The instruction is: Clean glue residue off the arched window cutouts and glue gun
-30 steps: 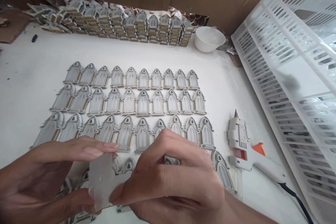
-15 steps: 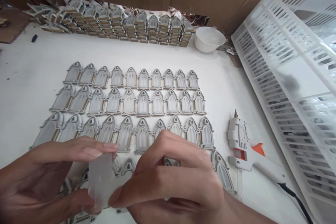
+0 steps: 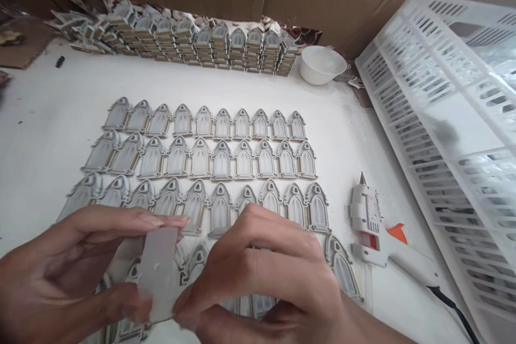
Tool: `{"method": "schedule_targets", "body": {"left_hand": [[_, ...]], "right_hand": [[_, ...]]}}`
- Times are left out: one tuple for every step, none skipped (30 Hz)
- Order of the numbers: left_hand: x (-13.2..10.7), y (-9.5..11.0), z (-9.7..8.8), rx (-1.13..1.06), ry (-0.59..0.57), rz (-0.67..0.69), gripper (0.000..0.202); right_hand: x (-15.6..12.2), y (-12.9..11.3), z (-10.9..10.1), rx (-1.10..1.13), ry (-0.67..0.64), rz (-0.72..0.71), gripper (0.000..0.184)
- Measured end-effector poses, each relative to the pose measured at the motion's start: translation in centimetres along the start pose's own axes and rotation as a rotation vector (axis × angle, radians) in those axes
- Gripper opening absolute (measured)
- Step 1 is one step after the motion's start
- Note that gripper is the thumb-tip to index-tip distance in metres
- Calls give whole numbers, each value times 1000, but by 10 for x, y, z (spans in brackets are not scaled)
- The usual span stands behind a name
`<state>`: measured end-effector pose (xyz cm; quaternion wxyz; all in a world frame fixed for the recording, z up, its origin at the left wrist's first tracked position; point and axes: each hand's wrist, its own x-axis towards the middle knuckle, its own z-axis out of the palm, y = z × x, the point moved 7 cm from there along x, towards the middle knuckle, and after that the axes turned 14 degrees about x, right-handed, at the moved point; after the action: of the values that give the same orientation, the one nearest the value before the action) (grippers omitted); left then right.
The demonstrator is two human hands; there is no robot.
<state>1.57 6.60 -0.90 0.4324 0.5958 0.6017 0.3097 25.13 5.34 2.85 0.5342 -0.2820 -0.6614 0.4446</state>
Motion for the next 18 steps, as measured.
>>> {"method": "schedule_targets", "body": {"left_hand": [[-1, -4, 1, -42, 5, -89, 45], [-3, -7, 2, -78, 6, -166, 48], [-5, -8, 4, -108, 3, -215, 49], [-6, -8, 6, -130, -6, -244, 50], [-6, -7, 7, -141, -16, -252, 51], [-5, -6, 8, -144, -27, -245, 51], [-4, -5, 8, -138, -38, -227, 50], [-3, -5, 8, -122, -45, -201, 49], [-1, -4, 7, -94, -51, -167, 47], [1, -4, 6, -56, -60, -118, 46], [2, -2, 5, -9, -68, -59, 45], [3, -2, 5, 40, -74, -2, 44], [4, -1, 4, 84, -77, 48, 44], [4, -1, 3, 119, -76, 87, 44], [3, -1, 2, 143, -75, 108, 44], [3, -2, 1, 162, -73, 103, 45], [2, -4, 1, 177, -73, 81, 45], [1, -5, 1, 188, -80, 53, 46]], "right_hand": [[0, 1, 0, 1, 7, 16, 17], [0, 3, 1, 0, 9, 27, 15], [0, 3, 2, 11, 19, 21, 12], [2, 3, 1, 25, 44, 1, 12], [3, 2, 1, 42, 68, -22, 13], [5, 1, 1, 59, 82, -47, 15], [6, 0, 1, 73, 89, -67, 17], [8, -1, 1, 77, 87, -80, 19], [9, -2, 2, 73, 74, -83, 20], [10, -2, 3, 62, 48, -78, 21], [11, -3, 3, 48, 29, -75, 21], [11, -4, 2, 37, 19, -78, 21], [10, -4, 1, 32, 12, -77, 22], [10, -5, 1, 32, 5, -80, 23], [9, -5, 1, 36, 5, -83, 23], [9, -5, 1, 42, 4, -85, 22], [9, -4, 1, 51, 5, -85, 21], [8, -3, 2, 58, 5, -83, 21]]}}
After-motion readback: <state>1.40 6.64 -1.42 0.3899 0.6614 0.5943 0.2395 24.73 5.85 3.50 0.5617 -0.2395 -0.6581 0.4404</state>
